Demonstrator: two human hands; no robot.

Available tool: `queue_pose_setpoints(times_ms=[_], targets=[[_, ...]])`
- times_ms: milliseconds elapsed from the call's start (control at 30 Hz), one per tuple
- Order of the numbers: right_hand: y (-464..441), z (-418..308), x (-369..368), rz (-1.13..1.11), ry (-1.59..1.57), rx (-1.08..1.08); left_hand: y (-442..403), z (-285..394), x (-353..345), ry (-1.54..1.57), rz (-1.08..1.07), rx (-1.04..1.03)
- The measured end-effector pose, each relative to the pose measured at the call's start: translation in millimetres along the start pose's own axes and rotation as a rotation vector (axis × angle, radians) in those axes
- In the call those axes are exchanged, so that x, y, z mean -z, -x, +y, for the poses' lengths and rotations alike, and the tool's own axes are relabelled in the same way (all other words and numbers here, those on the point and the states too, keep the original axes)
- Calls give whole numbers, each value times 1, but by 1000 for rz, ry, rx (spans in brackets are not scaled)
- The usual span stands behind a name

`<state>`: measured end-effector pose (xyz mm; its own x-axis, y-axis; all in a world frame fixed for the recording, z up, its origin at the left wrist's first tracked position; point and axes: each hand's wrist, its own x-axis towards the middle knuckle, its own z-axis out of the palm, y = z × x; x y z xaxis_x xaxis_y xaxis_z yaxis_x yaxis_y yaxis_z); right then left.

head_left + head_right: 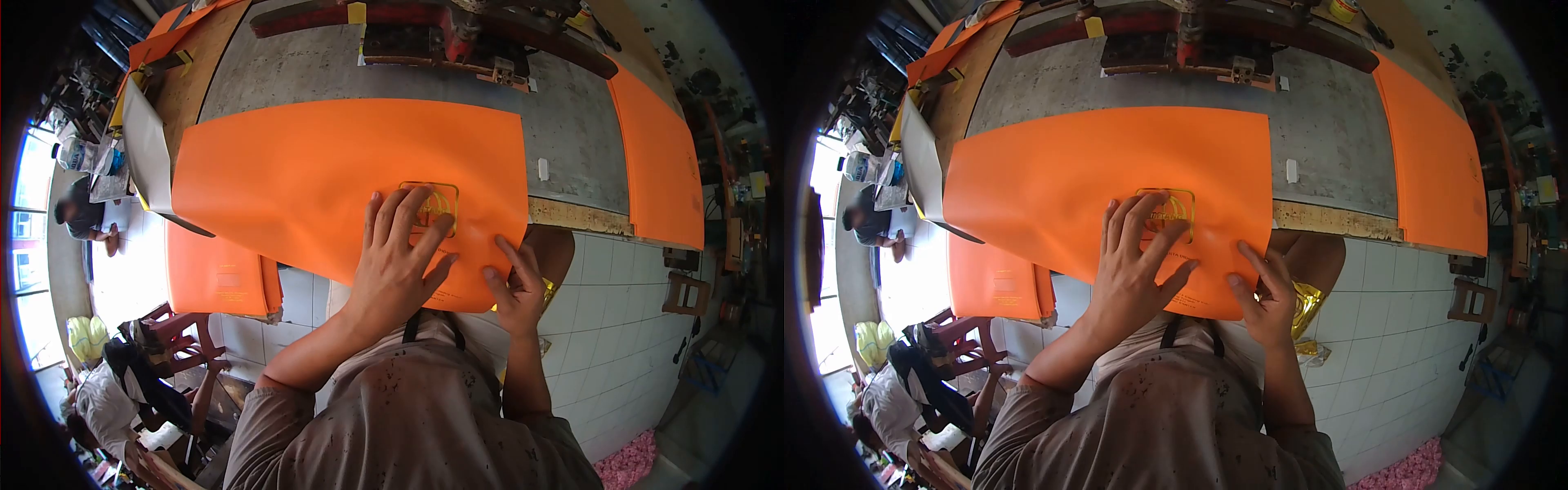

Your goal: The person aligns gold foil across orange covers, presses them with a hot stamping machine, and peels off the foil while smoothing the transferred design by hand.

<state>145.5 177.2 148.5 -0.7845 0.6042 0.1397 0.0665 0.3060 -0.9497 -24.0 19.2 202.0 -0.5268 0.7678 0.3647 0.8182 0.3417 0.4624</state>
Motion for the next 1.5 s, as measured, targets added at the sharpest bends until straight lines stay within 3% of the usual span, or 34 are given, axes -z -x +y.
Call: queue_pose_setpoints(times_ms=[1033,1333,1500], targets=[[-2,6,-2,-1,-28,60,-3,0,-2,172,21,108],[-1,4,-1,-9,-12,45,-1,-1,3,173,-33,81],[-1,5,-1,-24,-63,33,3,-4,11,85,-140,-49]])
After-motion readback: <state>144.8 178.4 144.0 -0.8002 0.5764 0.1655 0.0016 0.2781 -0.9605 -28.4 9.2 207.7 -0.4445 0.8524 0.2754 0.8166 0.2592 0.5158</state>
